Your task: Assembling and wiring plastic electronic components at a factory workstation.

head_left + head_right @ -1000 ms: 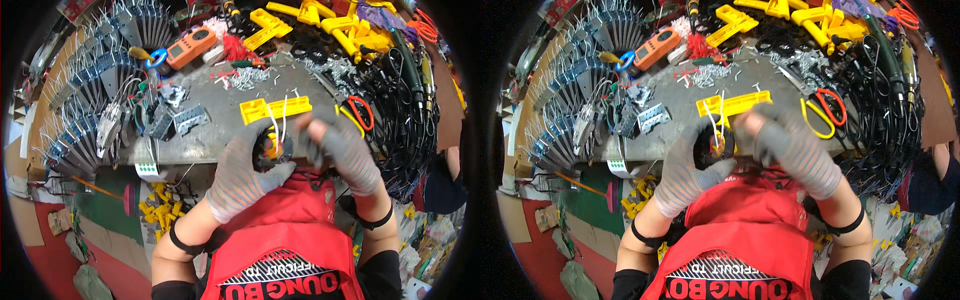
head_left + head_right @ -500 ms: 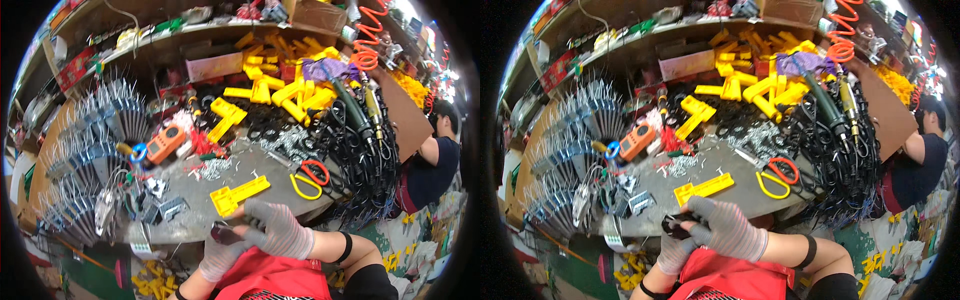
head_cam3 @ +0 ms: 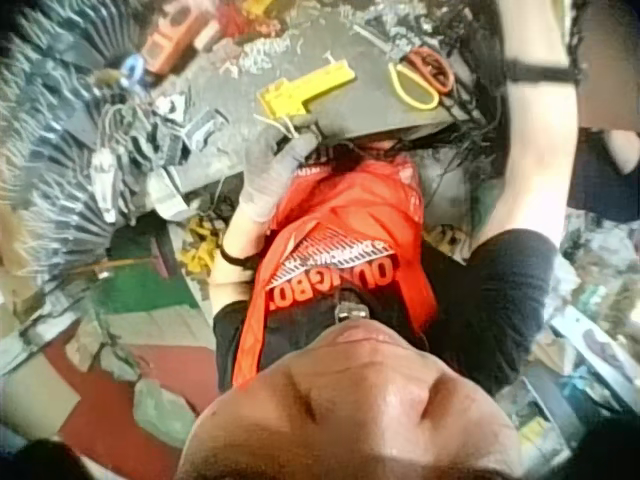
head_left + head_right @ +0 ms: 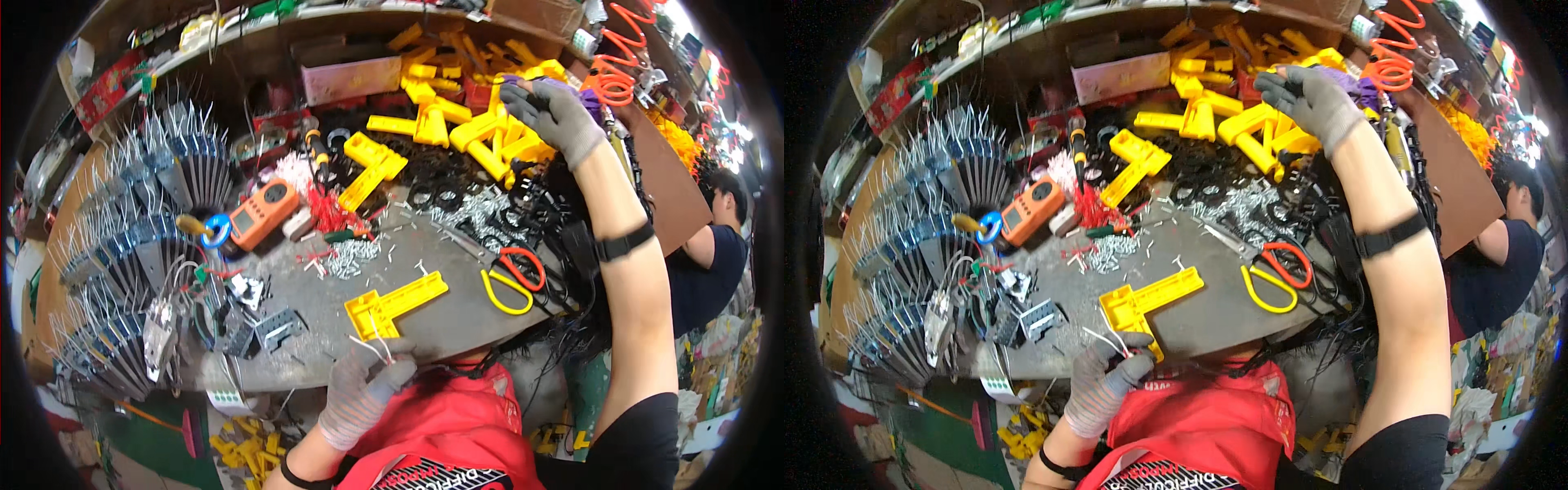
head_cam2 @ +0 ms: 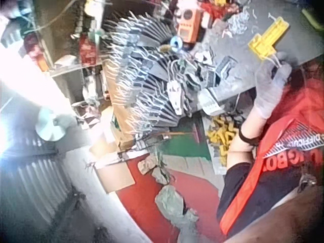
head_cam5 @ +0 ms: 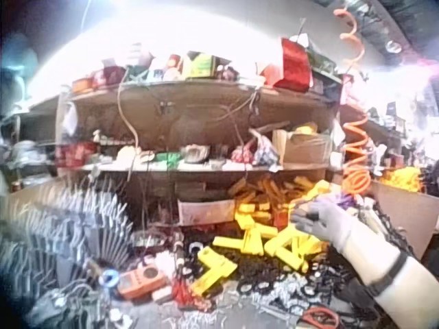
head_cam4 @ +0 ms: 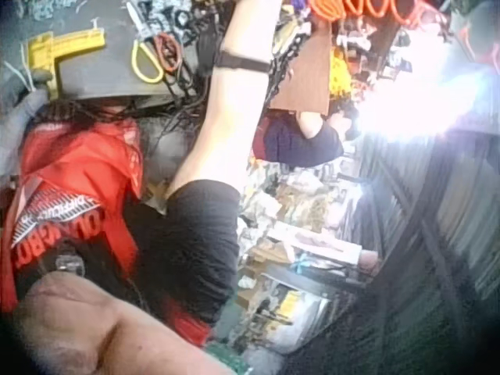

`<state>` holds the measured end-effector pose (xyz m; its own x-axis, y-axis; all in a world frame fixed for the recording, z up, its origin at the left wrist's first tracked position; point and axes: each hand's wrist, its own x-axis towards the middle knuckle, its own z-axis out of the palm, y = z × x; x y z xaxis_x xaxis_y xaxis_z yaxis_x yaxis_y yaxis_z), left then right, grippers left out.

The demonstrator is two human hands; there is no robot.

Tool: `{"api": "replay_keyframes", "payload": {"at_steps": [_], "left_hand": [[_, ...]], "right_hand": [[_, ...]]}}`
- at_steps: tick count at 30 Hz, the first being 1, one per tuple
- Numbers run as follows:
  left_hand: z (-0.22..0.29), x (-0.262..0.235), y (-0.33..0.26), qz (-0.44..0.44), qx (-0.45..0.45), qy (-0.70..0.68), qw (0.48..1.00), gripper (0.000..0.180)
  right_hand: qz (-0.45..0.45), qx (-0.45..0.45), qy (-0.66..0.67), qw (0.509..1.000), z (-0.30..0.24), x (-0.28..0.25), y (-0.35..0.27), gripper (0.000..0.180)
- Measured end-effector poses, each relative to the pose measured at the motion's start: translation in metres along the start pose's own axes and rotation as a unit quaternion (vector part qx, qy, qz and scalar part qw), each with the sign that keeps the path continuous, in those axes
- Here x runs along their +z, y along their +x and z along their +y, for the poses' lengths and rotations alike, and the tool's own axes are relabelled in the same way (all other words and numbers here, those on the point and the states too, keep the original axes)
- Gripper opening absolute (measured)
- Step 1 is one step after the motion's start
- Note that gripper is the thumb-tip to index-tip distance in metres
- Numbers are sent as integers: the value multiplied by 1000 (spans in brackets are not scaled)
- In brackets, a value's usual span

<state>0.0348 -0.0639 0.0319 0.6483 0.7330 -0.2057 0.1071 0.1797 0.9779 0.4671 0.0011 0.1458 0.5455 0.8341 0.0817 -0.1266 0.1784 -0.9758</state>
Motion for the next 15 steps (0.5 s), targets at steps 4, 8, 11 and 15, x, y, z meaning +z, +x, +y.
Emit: {"api": "replay_keyframes", "payload": {"at_steps": [4, 8, 11, 15], "left_hand": [[5, -2, 15, -14, -25, -54, 998, 15], [20, -4, 11, 11, -68, -109, 992, 33], [13, -2, 17, 16, -66, -154, 986, 39], [6, 3, 14, 10, -18, -115, 993, 43]], "right_hand": [[-165, 1, -59, 985, 28, 39, -105, 37], [-217, 160, -258, 928, 57, 86, -217, 38], [-324, 99, -321, 884, 91, 91, -246, 42], [-286, 167, -222, 917, 116, 90, -270, 35]]}}
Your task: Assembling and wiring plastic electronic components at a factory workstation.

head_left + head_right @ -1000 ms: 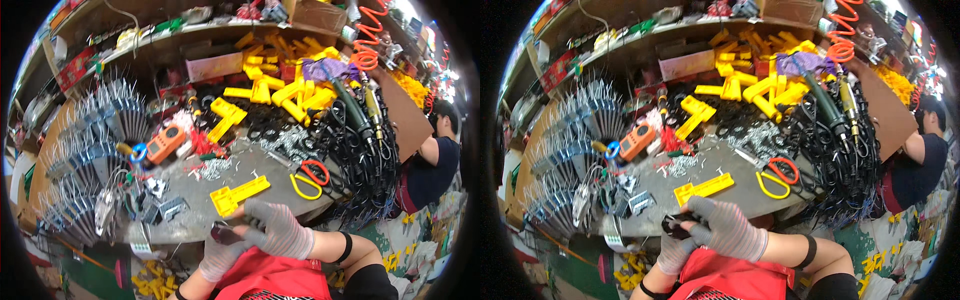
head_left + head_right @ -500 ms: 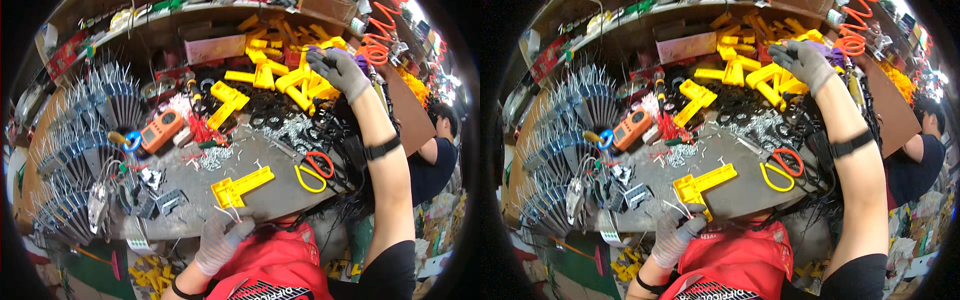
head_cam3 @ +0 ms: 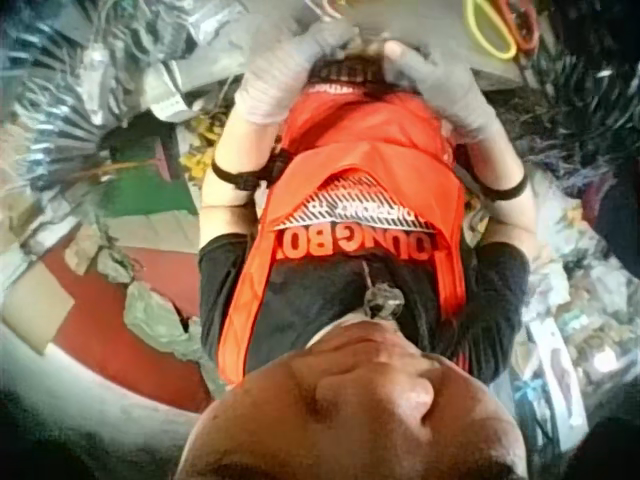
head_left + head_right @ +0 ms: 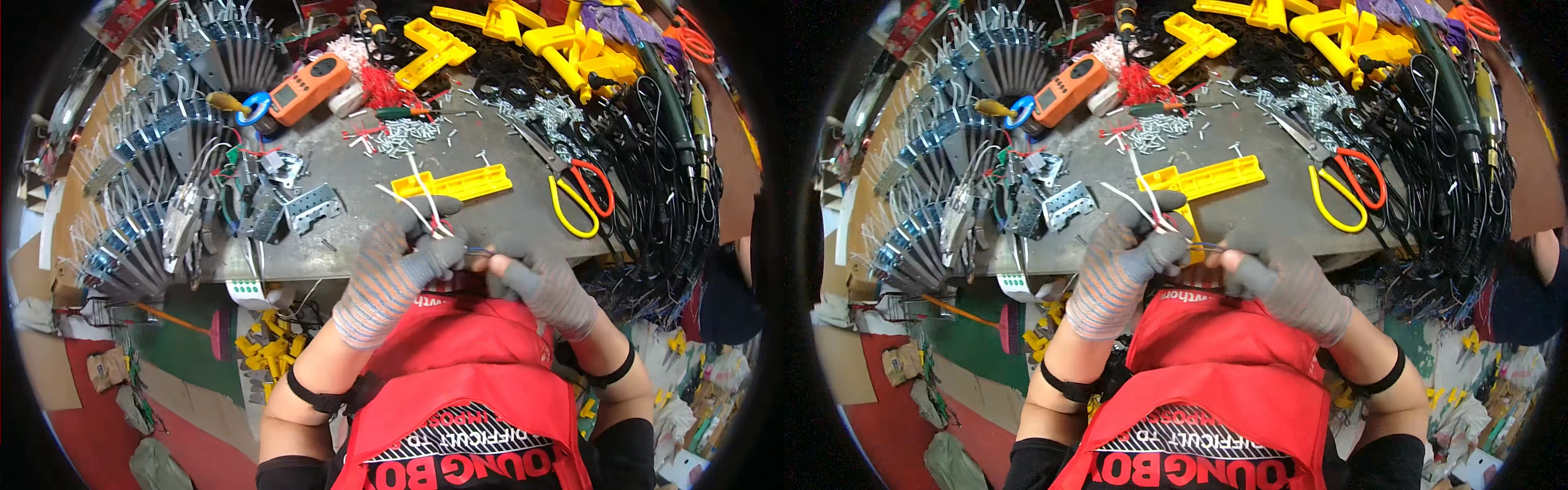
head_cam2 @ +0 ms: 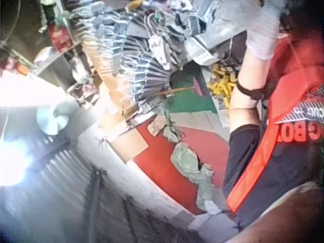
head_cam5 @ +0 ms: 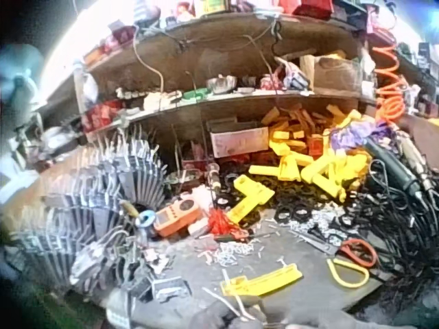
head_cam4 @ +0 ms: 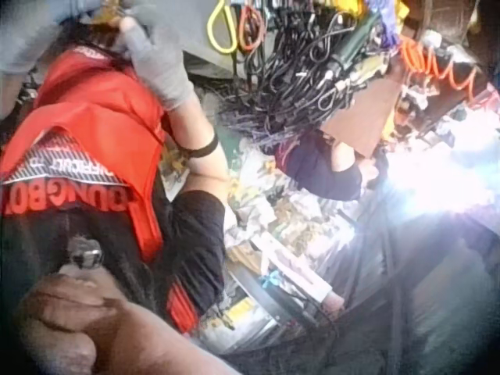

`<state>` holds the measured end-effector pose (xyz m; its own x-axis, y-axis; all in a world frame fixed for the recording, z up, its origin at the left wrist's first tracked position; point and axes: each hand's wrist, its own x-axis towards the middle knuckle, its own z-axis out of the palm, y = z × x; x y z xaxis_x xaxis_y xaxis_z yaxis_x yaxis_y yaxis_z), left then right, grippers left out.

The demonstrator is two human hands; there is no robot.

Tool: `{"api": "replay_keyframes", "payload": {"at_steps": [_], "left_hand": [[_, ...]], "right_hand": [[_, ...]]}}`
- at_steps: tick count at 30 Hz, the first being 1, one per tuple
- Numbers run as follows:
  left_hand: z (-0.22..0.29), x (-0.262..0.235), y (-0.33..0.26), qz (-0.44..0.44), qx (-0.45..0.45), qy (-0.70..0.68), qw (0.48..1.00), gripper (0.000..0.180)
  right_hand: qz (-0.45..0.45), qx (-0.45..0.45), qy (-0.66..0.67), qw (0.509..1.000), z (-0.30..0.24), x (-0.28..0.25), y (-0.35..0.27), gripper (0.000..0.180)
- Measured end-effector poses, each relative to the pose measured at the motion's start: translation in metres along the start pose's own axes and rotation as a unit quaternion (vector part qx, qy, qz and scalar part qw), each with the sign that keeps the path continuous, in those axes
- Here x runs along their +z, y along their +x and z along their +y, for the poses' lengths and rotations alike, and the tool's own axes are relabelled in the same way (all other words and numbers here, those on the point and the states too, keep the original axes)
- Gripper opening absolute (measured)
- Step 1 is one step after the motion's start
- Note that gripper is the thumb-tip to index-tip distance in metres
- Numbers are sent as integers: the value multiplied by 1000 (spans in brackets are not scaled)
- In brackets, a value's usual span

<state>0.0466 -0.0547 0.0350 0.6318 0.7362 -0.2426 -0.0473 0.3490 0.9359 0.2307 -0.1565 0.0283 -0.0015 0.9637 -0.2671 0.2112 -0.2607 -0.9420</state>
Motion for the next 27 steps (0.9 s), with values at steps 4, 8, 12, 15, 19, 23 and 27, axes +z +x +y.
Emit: {"api": "replay_keyframes", "payload": {"at_steps": [4, 8, 12, 15, 19, 23, 27], "left_hand": [[4, 2, -7, -25, -6, 55, 998, 44], [-12, -2, -10, -47, 59, 109, 991, 47], [-5, -8, -12, 8, -10, 131, 991, 47], [1, -23, -20, 100, 89, 168, 977, 31], [10, -36, -31, 166, 178, 249, 937, 27], [30, -18, -30, 84, 451, 524, 717, 40], [30, 24, -18, -101, 408, 616, 666, 39]], "right_hand": [[43, 6, -9, 999, -1, 4, -10, 31], [62, 25, 28, 997, -9, 8, -16, 32], [93, 2, 25, 995, -10, 5, -22, 30], [114, 23, 60, 991, -14, -1, -29, 30], [99, 22, 21, 995, -15, -12, -30, 30], [67, 3, -31, 997, -20, -15, -32, 29], [12, -17, -71, 997, -31, -15, -35, 27]]}}
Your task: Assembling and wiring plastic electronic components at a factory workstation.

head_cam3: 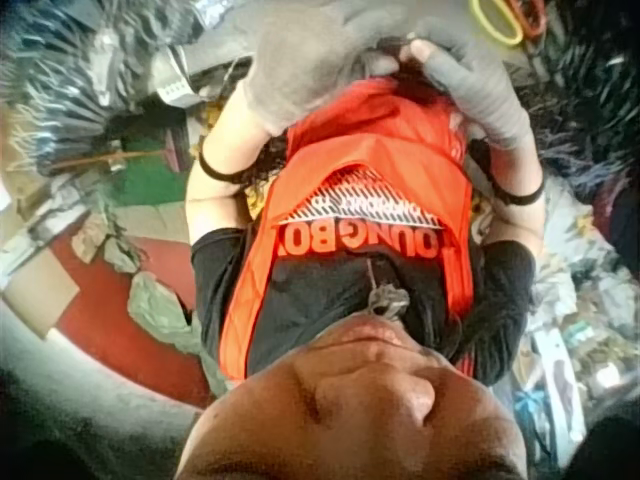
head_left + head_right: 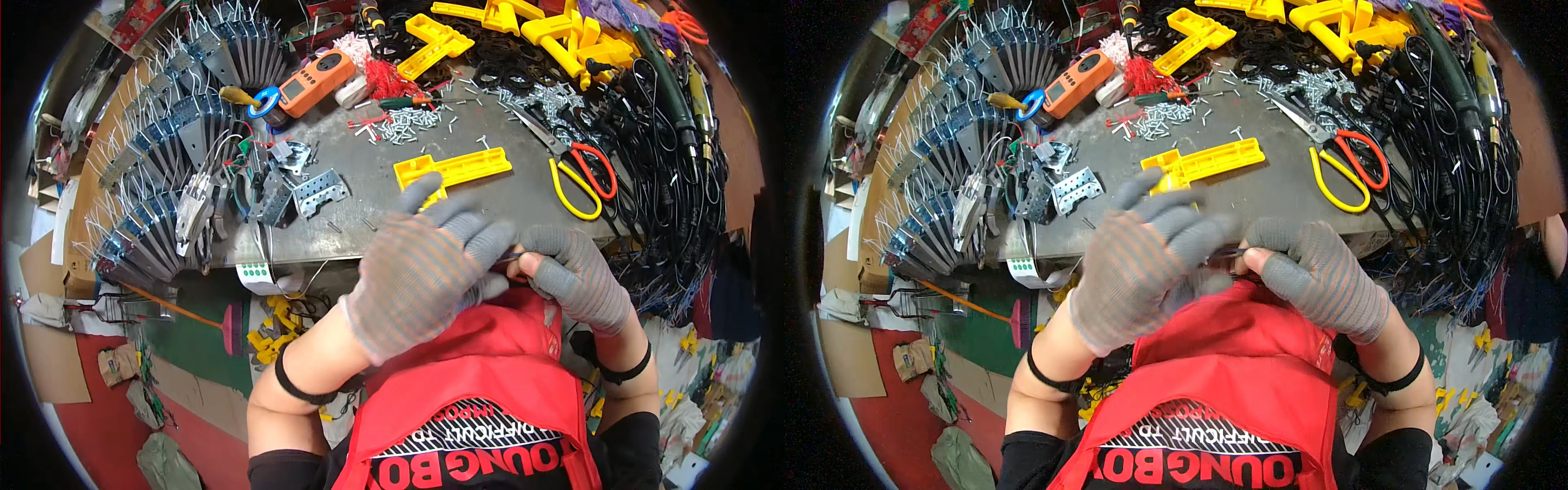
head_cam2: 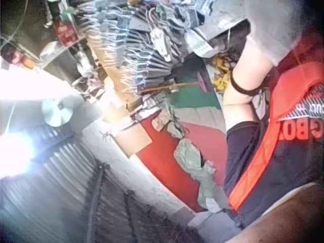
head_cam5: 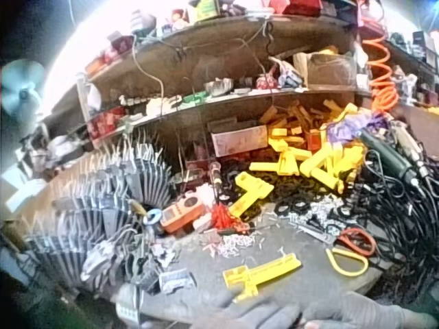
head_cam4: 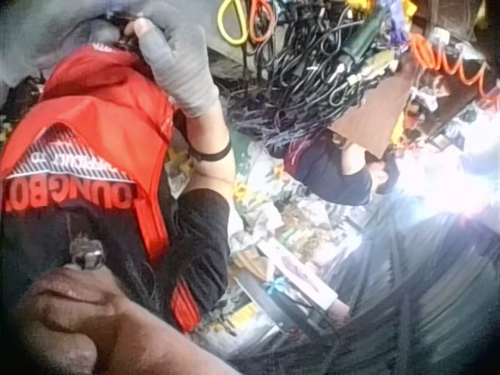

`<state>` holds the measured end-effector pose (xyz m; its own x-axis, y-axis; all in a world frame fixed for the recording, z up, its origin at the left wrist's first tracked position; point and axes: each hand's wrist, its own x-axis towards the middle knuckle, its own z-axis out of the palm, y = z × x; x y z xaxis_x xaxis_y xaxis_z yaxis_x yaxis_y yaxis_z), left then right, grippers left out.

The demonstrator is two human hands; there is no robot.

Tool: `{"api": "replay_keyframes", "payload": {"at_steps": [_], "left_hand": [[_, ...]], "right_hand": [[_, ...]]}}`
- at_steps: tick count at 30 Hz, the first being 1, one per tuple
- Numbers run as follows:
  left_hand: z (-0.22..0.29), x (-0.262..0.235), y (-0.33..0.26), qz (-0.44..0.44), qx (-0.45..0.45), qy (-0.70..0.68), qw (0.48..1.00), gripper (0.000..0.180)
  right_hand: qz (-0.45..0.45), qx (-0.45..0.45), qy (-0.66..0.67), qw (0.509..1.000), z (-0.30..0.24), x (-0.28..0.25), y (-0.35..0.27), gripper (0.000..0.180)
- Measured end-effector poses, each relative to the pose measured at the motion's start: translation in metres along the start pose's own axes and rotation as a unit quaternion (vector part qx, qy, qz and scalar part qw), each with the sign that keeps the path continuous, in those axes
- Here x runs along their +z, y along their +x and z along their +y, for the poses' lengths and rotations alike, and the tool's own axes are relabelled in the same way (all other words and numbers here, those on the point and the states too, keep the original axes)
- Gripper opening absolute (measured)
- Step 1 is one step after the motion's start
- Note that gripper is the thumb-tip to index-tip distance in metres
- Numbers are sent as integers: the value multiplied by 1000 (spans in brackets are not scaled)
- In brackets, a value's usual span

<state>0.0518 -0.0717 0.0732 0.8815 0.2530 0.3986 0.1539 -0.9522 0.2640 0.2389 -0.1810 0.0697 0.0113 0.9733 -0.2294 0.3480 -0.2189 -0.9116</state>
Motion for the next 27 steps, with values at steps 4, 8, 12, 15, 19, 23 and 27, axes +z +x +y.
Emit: {"api": "replay_keyframes", "payload": {"at_steps": [4, 8, 12, 15, 19, 23, 27], "left_hand": [[-10, 12, -8, -17, -37, -102, 994, 22], [-19, 10, -17, -62, -196, -359, 911, 24], [-19, -2, -17, -127, -329, -448, 822, 28], [-23, 4, -24, -110, -285, -423, 853, 28], [-22, 0, -28, -113, -265, -389, 875, 25], [-20, 2, -27, -124, -232, -295, 919, 21], [-17, 9, -28, -90, -156, -246, 953, 22]], "right_hand": [[17, -20, -11, 1000, 3, -7, -4, 26], [40, -33, 25, 998, 15, -13, -3, 25], [14, 6, 7, 1000, 9, -15, 0, 26], [14, 39, 19, 999, 9, -14, 1, 28], [-23, 64, 10, 998, 8, -17, 5, 28], [19, -24, -48, 998, 8, 4, 10, 31], [-16, -167, -187, 968, 1, 25, 20, 22]]}}
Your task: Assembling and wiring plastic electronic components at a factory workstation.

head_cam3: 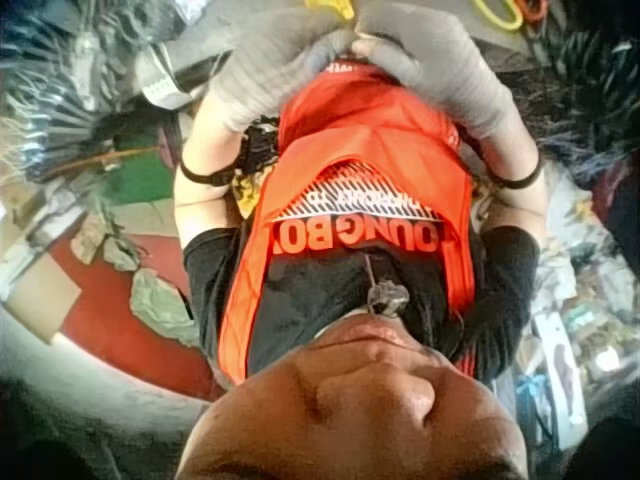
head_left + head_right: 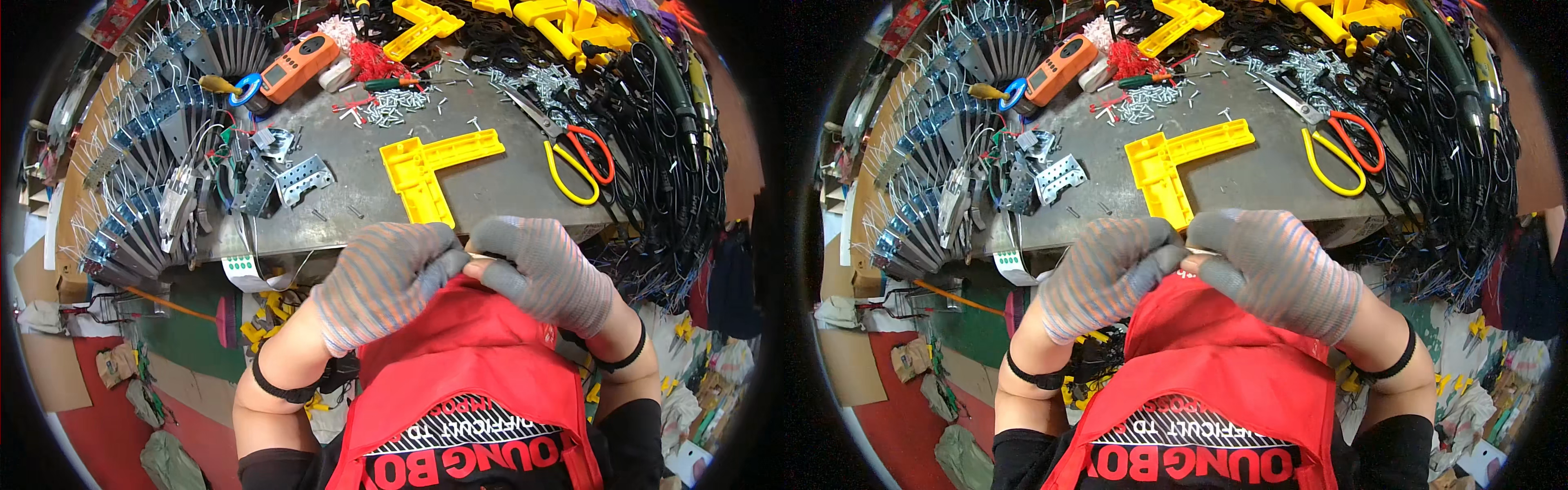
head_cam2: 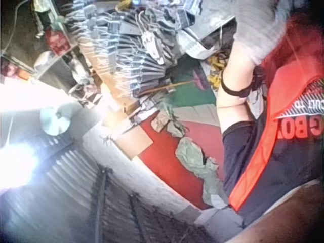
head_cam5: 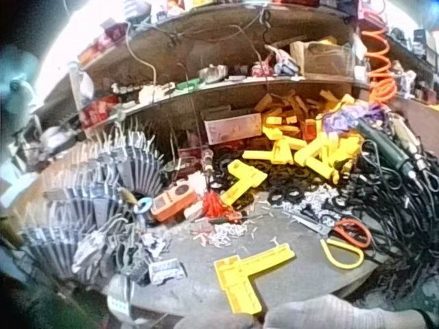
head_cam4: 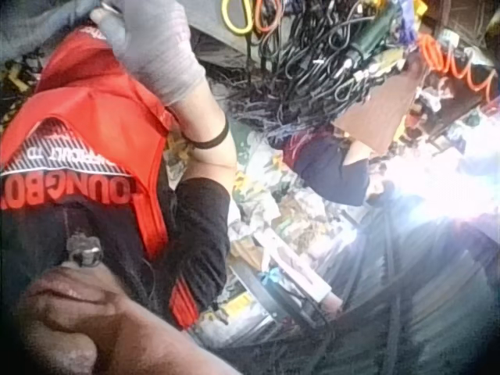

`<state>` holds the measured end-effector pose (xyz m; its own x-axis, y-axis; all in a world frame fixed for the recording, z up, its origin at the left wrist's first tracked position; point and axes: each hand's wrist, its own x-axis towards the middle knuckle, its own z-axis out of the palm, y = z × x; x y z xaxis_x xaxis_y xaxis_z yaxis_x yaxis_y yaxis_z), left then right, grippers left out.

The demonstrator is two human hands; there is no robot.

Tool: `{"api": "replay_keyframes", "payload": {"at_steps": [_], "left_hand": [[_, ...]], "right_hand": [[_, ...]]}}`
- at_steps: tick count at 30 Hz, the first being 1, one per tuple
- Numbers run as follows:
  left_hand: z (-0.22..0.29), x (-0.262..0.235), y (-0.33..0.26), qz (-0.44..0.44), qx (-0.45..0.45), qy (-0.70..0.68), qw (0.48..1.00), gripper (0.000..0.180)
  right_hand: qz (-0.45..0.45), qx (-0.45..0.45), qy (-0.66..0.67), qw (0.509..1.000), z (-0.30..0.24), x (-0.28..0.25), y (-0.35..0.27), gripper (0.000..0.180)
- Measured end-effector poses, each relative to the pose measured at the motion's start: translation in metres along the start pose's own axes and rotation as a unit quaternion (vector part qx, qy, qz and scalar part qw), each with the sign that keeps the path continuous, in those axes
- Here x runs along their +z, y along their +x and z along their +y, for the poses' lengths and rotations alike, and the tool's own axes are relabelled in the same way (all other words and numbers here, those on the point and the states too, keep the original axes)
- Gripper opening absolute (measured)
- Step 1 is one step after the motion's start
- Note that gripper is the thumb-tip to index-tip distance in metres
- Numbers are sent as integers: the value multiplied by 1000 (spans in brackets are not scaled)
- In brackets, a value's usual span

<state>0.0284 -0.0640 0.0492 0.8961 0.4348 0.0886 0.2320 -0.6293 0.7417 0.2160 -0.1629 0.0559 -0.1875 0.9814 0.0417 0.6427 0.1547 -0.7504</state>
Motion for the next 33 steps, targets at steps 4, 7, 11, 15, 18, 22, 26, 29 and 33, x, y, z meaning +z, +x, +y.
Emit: {"api": "replay_keyframes", "payload": {"at_steps": [4, 7, 11, 15, 18, 22, 26, 29, 33], "left_hand": [[6, -16, -7, -54, -139, -100, 984, 24], [-2, -13, -16, -34, -127, -151, 980, 27], [-4, -11, -24, 1, -70, -124, 990, 29], [-4, -14, -21, -32, -107, -137, 984, 26], [-9, -17, -16, -5, -96, -93, 991, 27], [0, -22, -15, -5, -42, 42, 998, 32], [7, -9, 2, -90, 65, 79, 991, 30], [-4, 3, 6, -79, 66, 2, 995, 23], [-2, 6, 1, -53, 74, -34, 995, 18]], "right_hand": [[-38, 42, 82, 995, 6, -8, 7, 21], [-48, 37, 67, 996, 7, -5, 9, 19], [-127, 146, 146, 970, 2, -11, 6, 25], [25, 225, 392, 891, 12, -19, -1, 84], [-69, 317, 352, 878, 12, -23, -4, 42], [-30, 247, 190, 950, 6, -15, -1, 16], [-29, 120, 147, 981, 2, -5, 5, 14], [-53, 123, 180, 974, 2, -10, 3, 10], [-49, 131, 159, 977, 0, -10, -8, 12]]}}
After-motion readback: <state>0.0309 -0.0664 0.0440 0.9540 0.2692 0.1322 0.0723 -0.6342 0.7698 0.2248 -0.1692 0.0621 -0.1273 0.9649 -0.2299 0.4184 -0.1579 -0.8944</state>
